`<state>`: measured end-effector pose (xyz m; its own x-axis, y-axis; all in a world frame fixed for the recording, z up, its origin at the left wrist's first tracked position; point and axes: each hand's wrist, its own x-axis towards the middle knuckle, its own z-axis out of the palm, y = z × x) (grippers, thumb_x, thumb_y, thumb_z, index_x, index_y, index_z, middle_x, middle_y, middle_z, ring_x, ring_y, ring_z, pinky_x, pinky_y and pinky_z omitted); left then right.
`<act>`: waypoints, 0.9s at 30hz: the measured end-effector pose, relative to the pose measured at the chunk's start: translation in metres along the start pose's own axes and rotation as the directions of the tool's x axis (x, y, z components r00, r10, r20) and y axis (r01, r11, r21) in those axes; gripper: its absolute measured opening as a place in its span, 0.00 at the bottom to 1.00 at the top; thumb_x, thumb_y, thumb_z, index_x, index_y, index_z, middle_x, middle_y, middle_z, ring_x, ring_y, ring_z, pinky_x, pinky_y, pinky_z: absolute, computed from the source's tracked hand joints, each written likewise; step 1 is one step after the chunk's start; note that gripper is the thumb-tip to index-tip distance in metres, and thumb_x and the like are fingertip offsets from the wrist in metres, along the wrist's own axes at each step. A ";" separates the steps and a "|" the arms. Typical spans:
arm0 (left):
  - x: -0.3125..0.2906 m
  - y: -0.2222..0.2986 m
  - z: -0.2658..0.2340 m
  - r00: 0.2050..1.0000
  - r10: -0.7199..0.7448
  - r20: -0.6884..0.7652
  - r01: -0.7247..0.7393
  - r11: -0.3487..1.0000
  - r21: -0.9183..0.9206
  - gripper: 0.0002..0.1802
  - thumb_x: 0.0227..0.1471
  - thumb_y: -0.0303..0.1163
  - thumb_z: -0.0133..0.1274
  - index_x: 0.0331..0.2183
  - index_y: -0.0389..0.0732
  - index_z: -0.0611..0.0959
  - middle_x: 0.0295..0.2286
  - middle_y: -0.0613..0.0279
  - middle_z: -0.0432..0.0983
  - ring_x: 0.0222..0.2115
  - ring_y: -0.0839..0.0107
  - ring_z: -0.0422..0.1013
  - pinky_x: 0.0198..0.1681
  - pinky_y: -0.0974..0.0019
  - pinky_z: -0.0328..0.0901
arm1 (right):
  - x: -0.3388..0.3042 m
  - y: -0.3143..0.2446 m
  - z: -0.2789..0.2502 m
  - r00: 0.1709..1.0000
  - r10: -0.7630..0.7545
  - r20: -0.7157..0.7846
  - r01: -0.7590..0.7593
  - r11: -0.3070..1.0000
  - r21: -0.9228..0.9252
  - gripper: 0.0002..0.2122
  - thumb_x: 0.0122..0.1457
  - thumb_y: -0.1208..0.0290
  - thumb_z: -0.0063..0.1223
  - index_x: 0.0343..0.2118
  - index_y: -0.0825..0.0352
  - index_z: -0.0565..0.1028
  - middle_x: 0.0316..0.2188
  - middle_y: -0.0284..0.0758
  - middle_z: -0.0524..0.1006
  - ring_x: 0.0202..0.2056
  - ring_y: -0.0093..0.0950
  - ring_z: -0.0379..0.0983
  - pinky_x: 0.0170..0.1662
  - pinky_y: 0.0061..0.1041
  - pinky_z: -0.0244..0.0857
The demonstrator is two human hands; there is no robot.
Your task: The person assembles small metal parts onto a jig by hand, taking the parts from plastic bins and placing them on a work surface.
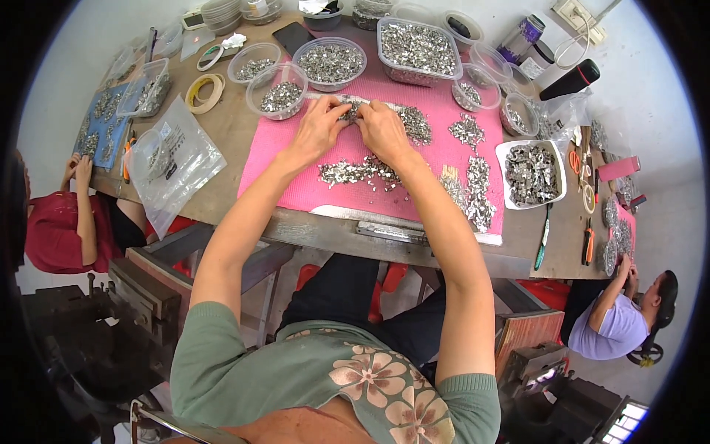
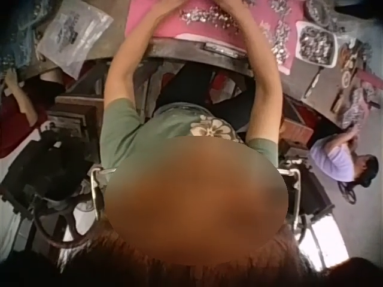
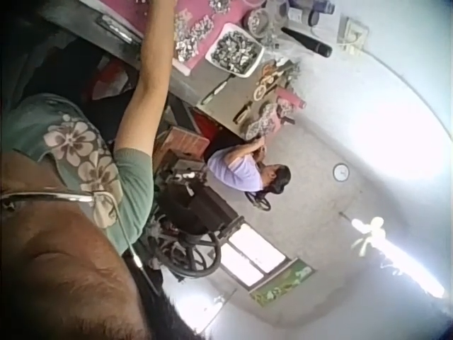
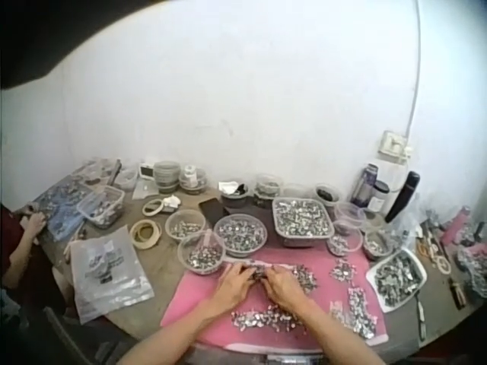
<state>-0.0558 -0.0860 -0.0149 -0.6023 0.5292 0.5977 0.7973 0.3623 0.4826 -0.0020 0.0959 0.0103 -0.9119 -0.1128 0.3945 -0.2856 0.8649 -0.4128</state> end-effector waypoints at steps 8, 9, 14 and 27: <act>0.004 0.004 0.006 0.997 0.032 -0.070 -0.030 0.999 0.031 0.10 0.50 0.22 0.60 0.37 0.36 0.83 0.35 0.56 0.74 0.39 0.55 0.71 0.43 0.57 0.68 | -0.001 -0.003 0.001 0.998 -0.052 -0.035 0.051 0.998 -0.023 0.06 0.56 0.75 0.58 0.34 0.71 0.76 0.32 0.47 0.76 0.38 0.48 0.75 0.43 0.45 0.70; 0.004 0.004 0.006 0.995 0.040 -0.087 -0.037 0.998 0.041 0.09 0.50 0.22 0.60 0.36 0.36 0.83 0.34 0.56 0.75 0.38 0.55 0.72 0.43 0.57 0.68 | -0.003 -0.005 0.000 0.992 -0.110 -0.060 0.107 0.994 -0.037 0.06 0.57 0.75 0.57 0.34 0.71 0.76 0.32 0.47 0.76 0.38 0.48 0.75 0.43 0.45 0.70; 0.004 0.004 0.007 0.994 0.066 -0.092 -0.063 0.997 0.034 0.09 0.50 0.21 0.59 0.37 0.35 0.83 0.33 0.55 0.76 0.36 0.55 0.73 0.41 0.57 0.69 | 0.000 -0.001 0.000 1.000 -0.010 -0.020 0.009 1.000 -0.021 0.05 0.56 0.75 0.58 0.33 0.71 0.77 0.32 0.47 0.76 0.38 0.48 0.75 0.43 0.44 0.70; -0.018 0.071 -0.016 0.999 -0.047 0.023 0.051 0.967 -0.248 0.04 0.54 0.23 0.58 0.35 0.37 0.84 0.30 0.55 0.78 0.30 0.60 0.76 0.34 0.60 0.70 | -0.124 -0.022 -0.104 0.986 0.065 0.152 -0.082 0.991 0.109 0.04 0.58 0.75 0.58 0.32 0.70 0.79 0.29 0.42 0.76 0.31 0.43 0.75 0.36 0.39 0.68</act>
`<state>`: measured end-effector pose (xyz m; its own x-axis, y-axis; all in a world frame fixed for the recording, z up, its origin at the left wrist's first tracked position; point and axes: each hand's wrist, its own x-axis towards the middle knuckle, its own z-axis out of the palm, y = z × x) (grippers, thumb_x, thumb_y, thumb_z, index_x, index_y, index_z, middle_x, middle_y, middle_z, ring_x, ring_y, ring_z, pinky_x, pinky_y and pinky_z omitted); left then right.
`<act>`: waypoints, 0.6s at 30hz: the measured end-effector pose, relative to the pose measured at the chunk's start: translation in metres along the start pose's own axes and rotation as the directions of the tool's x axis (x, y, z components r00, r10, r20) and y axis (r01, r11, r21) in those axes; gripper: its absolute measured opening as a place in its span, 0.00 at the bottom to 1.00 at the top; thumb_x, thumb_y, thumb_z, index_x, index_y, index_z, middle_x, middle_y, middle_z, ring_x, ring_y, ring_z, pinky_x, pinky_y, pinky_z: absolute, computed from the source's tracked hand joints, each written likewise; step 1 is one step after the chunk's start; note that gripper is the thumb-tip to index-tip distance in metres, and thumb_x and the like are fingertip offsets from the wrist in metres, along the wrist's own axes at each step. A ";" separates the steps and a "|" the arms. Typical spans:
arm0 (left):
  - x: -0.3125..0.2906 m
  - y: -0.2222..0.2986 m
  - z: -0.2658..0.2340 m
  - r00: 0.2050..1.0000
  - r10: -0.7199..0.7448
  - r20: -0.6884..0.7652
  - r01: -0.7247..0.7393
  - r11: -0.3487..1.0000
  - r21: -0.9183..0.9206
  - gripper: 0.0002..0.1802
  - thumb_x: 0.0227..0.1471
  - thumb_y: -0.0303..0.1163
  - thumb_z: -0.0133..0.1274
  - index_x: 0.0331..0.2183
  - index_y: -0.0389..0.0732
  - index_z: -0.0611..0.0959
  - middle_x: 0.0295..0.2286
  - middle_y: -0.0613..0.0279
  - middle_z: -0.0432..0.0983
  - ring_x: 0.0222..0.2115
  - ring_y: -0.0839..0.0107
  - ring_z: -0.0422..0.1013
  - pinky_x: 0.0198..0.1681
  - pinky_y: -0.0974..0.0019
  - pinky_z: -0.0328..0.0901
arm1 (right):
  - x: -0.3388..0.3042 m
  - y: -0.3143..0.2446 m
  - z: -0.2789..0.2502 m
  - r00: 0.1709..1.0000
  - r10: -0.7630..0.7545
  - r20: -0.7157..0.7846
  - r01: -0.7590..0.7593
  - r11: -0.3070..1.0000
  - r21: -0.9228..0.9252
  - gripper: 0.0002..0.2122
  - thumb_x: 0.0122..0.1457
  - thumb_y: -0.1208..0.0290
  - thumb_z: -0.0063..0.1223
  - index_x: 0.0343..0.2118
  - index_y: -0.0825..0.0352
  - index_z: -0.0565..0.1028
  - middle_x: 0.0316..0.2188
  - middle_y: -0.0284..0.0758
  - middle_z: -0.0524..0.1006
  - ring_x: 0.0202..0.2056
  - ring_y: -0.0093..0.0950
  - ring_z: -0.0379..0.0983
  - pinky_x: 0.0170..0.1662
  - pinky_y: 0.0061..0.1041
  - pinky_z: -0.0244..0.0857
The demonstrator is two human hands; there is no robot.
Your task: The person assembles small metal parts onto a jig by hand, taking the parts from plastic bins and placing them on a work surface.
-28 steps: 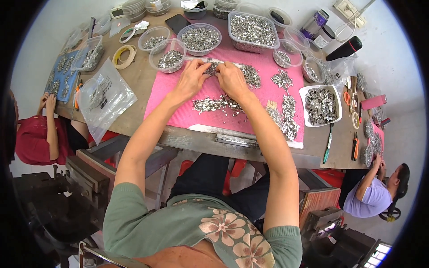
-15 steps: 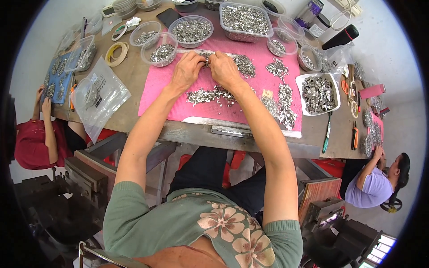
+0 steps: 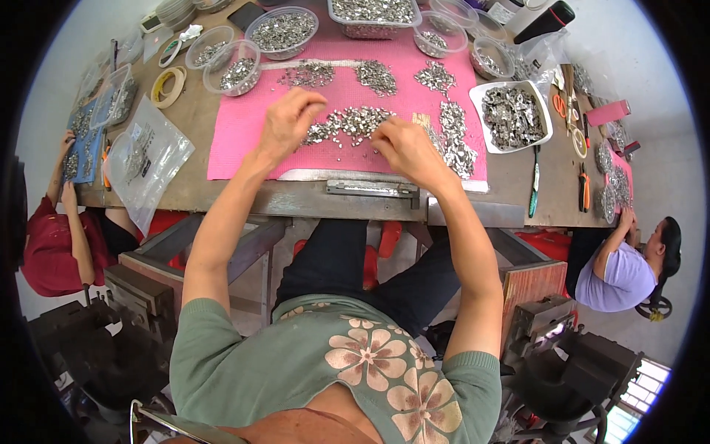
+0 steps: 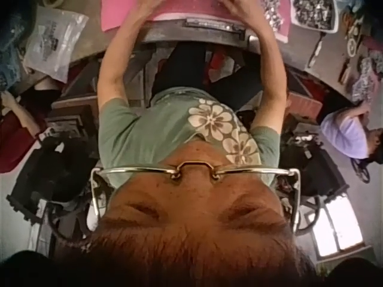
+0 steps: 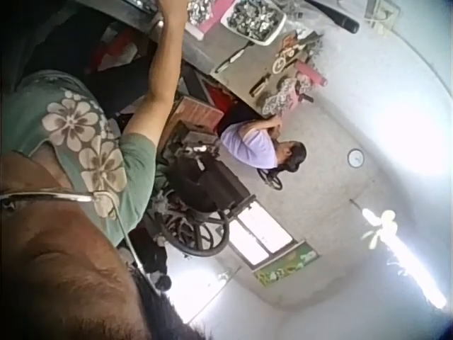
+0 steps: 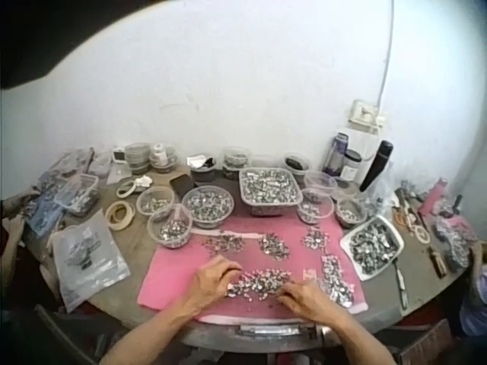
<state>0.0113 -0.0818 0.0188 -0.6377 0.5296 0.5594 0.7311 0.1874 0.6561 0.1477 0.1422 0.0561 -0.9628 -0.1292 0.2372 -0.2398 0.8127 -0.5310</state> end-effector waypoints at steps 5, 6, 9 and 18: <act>-0.029 0.031 0.032 0.981 0.063 0.184 -0.040 0.991 -0.127 0.04 0.53 0.26 0.59 0.33 0.37 0.84 0.29 0.55 0.77 0.33 0.56 0.75 0.37 0.58 0.70 | -0.034 0.002 0.011 0.997 0.012 -0.074 -0.014 0.999 -0.029 0.03 0.57 0.77 0.60 0.34 0.68 0.80 0.29 0.40 0.75 0.30 0.37 0.76 0.34 0.34 0.68; -0.031 0.030 0.034 0.980 0.063 0.187 -0.039 0.991 -0.129 0.04 0.53 0.26 0.59 0.33 0.37 0.84 0.29 0.55 0.77 0.33 0.56 0.75 0.37 0.58 0.70 | -0.038 0.003 0.012 0.997 0.015 -0.074 -0.018 0.999 -0.028 0.03 0.57 0.77 0.60 0.34 0.68 0.80 0.29 0.40 0.75 0.30 0.37 0.76 0.34 0.34 0.68; -0.032 0.033 0.031 0.979 0.064 0.195 -0.045 0.994 -0.101 0.04 0.53 0.25 0.59 0.33 0.36 0.85 0.31 0.55 0.79 0.33 0.57 0.75 0.38 0.59 0.70 | -0.046 0.006 0.008 0.986 0.117 -0.116 -0.108 0.991 0.080 0.06 0.57 0.78 0.60 0.38 0.68 0.81 0.28 0.39 0.75 0.29 0.34 0.75 0.33 0.31 0.68; -0.039 0.040 0.007 0.977 -0.166 0.137 0.176 0.982 -0.069 0.05 0.53 0.24 0.59 0.34 0.35 0.84 0.30 0.56 0.79 0.30 0.60 0.75 0.34 0.60 0.68 | -0.050 0.010 0.014 0.978 0.083 -0.190 -0.080 0.997 0.023 0.07 0.57 0.78 0.60 0.38 0.69 0.82 0.28 0.39 0.75 0.30 0.37 0.74 0.34 0.33 0.67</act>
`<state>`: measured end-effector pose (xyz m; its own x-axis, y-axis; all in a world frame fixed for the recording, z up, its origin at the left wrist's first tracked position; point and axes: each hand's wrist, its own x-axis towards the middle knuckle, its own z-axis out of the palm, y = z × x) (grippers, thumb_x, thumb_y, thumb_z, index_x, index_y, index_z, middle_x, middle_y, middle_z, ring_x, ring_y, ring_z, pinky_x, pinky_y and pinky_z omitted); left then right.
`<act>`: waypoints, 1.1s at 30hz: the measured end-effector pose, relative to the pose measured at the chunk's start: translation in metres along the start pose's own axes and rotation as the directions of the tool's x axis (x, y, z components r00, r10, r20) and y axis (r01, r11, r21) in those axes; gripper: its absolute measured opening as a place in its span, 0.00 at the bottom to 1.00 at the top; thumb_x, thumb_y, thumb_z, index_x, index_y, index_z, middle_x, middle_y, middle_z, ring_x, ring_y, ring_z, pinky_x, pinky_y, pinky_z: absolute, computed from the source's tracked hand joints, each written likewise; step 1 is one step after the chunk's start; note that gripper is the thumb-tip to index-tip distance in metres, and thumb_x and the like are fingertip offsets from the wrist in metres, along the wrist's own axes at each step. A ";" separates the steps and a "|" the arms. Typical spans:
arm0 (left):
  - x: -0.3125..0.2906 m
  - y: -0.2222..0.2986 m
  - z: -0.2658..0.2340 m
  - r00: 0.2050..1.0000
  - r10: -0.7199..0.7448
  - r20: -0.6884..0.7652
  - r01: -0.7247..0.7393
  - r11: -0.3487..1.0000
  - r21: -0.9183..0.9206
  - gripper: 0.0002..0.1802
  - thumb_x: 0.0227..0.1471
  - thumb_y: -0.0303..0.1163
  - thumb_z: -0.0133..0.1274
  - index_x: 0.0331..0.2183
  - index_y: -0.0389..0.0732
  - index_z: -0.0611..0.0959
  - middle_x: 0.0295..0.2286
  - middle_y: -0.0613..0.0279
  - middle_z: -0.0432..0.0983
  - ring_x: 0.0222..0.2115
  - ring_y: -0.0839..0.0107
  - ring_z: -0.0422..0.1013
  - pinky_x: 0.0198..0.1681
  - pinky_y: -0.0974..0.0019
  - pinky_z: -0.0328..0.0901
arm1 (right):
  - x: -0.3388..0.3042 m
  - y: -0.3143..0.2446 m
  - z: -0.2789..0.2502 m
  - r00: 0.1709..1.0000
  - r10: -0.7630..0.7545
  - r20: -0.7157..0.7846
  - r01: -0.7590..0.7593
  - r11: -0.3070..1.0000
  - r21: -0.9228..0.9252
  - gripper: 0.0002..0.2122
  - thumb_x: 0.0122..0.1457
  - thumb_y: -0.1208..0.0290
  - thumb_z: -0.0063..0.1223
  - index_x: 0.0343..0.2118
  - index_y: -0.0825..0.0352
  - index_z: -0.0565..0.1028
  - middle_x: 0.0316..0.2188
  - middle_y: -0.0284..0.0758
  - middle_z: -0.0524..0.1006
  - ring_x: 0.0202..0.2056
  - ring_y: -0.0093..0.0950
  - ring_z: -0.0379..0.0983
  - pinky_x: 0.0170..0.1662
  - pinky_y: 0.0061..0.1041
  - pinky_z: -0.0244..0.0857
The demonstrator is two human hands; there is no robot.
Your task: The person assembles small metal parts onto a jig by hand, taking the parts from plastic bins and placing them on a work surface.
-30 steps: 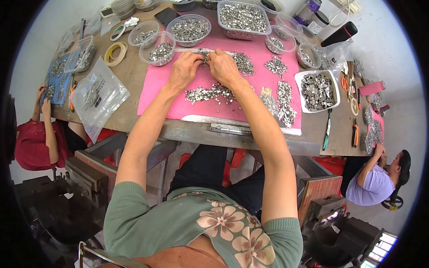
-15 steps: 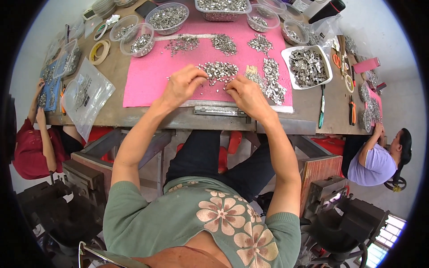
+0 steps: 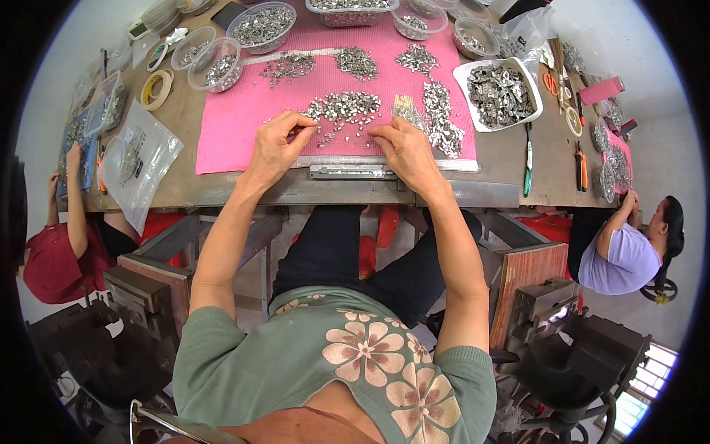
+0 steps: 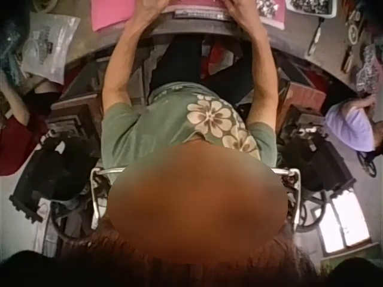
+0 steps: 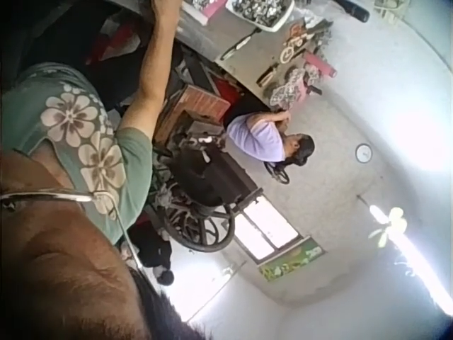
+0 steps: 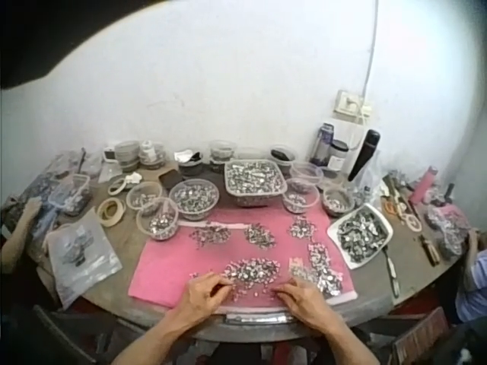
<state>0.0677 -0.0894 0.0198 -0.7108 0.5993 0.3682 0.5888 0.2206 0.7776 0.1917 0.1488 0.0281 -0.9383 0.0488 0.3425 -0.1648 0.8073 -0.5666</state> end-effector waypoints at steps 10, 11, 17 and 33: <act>-0.013 -0.003 -0.004 0.995 0.099 -0.032 -0.094 0.986 0.135 0.09 0.54 0.19 0.57 0.39 0.35 0.85 0.31 0.56 0.77 0.28 0.66 0.73 0.31 0.65 0.68 | -0.004 -0.016 -0.001 0.995 0.097 0.003 -0.096 0.988 0.121 0.05 0.57 0.80 0.59 0.36 0.71 0.79 0.31 0.40 0.79 0.33 0.35 0.78 0.36 0.30 0.70; -0.014 -0.004 -0.003 0.995 0.096 -0.032 -0.090 0.987 0.136 0.09 0.54 0.19 0.57 0.39 0.35 0.85 0.31 0.56 0.77 0.28 0.66 0.73 0.31 0.65 0.68 | -0.006 -0.024 -0.001 0.995 0.095 0.011 -0.095 0.986 0.137 0.05 0.58 0.80 0.58 0.36 0.72 0.78 0.32 0.41 0.80 0.34 0.33 0.79 0.38 0.29 0.70; -0.016 -0.006 0.001 0.990 0.127 -0.056 -0.120 0.986 0.114 0.08 0.52 0.21 0.58 0.37 0.36 0.85 0.31 0.54 0.80 0.33 0.59 0.75 0.38 0.60 0.69 | -0.024 -0.057 0.024 0.999 -0.010 -0.052 0.021 0.977 0.214 0.05 0.56 0.83 0.58 0.36 0.72 0.76 0.34 0.40 0.78 0.37 0.37 0.77 0.40 0.32 0.69; -0.039 -0.002 -0.007 0.981 0.159 -0.113 -0.113 0.935 0.337 0.04 0.49 0.24 0.61 0.31 0.40 0.84 0.28 0.61 0.75 0.32 0.61 0.69 0.39 0.59 0.63 | -0.026 -0.061 0.041 0.969 -0.187 -0.163 0.184 0.982 -0.034 0.08 0.51 0.83 0.61 0.34 0.69 0.76 0.32 0.37 0.76 0.35 0.37 0.73 0.40 0.34 0.66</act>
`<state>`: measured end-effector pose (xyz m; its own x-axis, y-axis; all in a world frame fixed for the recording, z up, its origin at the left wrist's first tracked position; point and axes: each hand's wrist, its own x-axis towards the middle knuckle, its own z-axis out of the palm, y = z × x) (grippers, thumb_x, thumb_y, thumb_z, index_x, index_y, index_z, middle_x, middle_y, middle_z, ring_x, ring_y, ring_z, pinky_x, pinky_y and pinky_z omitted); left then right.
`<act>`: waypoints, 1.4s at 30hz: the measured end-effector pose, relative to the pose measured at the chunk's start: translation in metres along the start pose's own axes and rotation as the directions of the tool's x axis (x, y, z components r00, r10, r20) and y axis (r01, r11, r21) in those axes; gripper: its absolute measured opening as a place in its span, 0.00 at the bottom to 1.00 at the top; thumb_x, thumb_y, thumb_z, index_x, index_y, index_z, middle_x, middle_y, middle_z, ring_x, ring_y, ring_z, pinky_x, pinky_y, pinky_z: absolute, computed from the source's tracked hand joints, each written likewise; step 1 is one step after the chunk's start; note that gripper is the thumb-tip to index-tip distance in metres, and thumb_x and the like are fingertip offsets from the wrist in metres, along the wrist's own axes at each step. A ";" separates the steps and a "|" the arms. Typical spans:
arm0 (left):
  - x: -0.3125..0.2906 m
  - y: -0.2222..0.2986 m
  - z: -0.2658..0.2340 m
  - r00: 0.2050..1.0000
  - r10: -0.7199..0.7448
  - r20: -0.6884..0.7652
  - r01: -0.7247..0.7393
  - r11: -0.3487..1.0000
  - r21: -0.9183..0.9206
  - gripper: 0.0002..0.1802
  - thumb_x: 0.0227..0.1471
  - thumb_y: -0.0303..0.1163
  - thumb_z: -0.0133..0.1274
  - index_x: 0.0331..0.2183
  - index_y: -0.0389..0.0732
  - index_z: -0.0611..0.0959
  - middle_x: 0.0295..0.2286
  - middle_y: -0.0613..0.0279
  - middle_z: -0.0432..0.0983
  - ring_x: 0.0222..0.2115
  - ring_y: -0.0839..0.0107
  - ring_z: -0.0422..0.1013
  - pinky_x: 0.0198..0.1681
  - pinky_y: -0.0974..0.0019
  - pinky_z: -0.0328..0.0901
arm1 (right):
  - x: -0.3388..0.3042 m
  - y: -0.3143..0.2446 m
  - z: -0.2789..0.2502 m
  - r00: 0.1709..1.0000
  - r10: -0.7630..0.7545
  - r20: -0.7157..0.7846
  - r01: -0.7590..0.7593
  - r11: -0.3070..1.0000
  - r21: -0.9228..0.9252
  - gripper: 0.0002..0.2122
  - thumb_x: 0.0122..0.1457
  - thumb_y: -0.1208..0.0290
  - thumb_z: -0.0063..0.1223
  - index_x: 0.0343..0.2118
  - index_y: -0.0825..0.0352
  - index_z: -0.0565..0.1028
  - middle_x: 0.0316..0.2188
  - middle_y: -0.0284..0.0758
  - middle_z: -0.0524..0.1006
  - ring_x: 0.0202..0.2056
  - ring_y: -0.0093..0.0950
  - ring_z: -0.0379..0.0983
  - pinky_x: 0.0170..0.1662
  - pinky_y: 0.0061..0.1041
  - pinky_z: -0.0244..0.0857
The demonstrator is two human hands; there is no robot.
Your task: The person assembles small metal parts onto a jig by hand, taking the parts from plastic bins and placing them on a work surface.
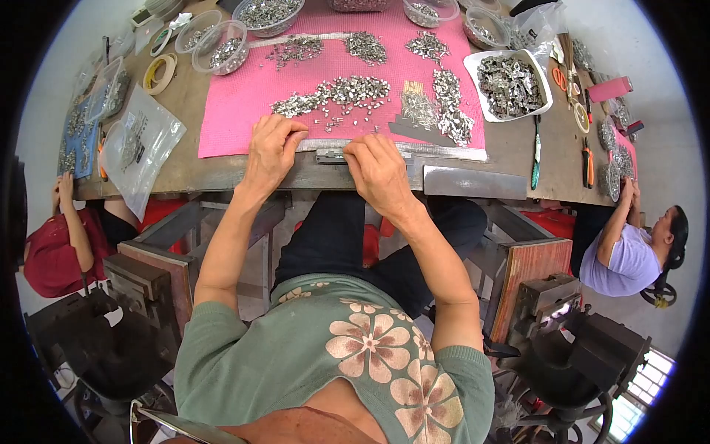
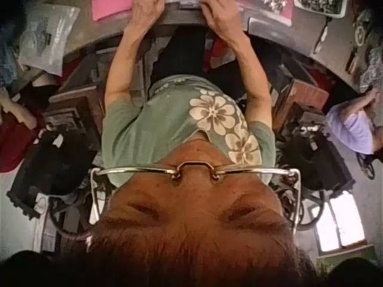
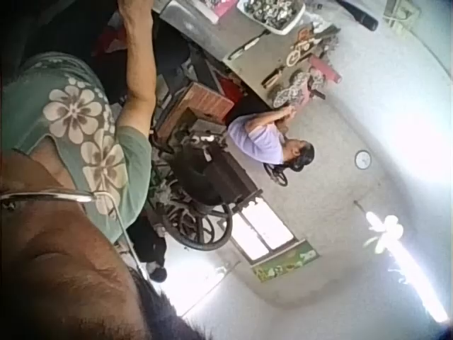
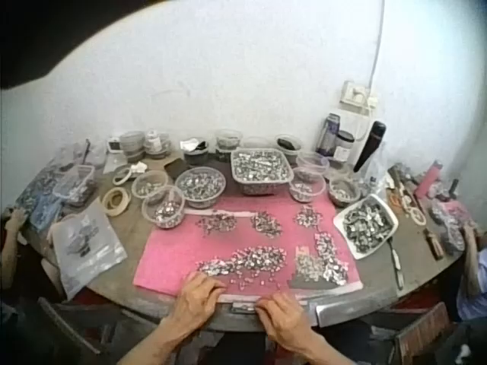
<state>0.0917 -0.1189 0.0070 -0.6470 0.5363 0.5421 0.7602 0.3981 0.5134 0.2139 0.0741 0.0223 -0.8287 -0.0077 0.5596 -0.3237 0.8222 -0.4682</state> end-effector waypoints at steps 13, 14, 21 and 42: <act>-0.014 0.042 0.008 0.982 -0.169 0.087 0.190 0.901 -0.391 0.04 0.53 0.20 0.56 0.34 0.37 0.80 0.28 0.56 0.75 0.32 0.57 0.70 0.37 0.59 0.65 | -0.001 -0.004 0.000 0.981 -0.194 0.020 0.195 0.967 -0.164 0.12 0.47 0.83 0.61 0.37 0.69 0.77 0.36 0.36 0.77 0.37 0.35 0.74 0.43 0.35 0.65; -0.014 0.043 0.014 0.992 -0.117 0.048 0.127 0.901 -0.415 0.05 0.53 0.19 0.56 0.34 0.35 0.79 0.30 0.55 0.76 0.33 0.56 0.71 0.38 0.59 0.66 | -0.001 -0.003 0.000 0.981 -0.194 0.021 0.195 0.967 -0.163 0.12 0.47 0.83 0.61 0.37 0.69 0.77 0.36 0.36 0.77 0.37 0.35 0.74 0.43 0.35 0.65; -0.018 0.045 0.023 0.998 -0.041 0.047 0.056 0.922 -0.382 0.06 0.54 0.19 0.56 0.36 0.34 0.78 0.36 0.52 0.77 0.38 0.56 0.73 0.42 0.61 0.68 | -0.002 -0.004 0.005 0.984 -0.178 -0.007 0.174 0.972 -0.158 0.12 0.48 0.82 0.61 0.37 0.70 0.76 0.36 0.36 0.77 0.37 0.35 0.74 0.44 0.35 0.64; -0.014 0.054 0.020 0.996 0.084 0.022 -0.078 0.975 -0.207 0.08 0.49 0.17 0.58 0.34 0.34 0.78 0.31 0.53 0.74 0.32 0.54 0.72 0.37 0.56 0.69 | 0.011 0.049 -0.016 0.987 0.159 0.019 -0.157 0.983 -0.099 0.04 0.56 0.77 0.60 0.34 0.66 0.81 0.29 0.37 0.74 0.36 0.38 0.71 0.42 0.36 0.64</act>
<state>0.1429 -0.0899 0.0145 -0.5790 0.5845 0.5685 0.7795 0.1926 0.5960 0.1961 0.1233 0.0164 -0.8782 0.1128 0.4647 -0.1431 0.8653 -0.4804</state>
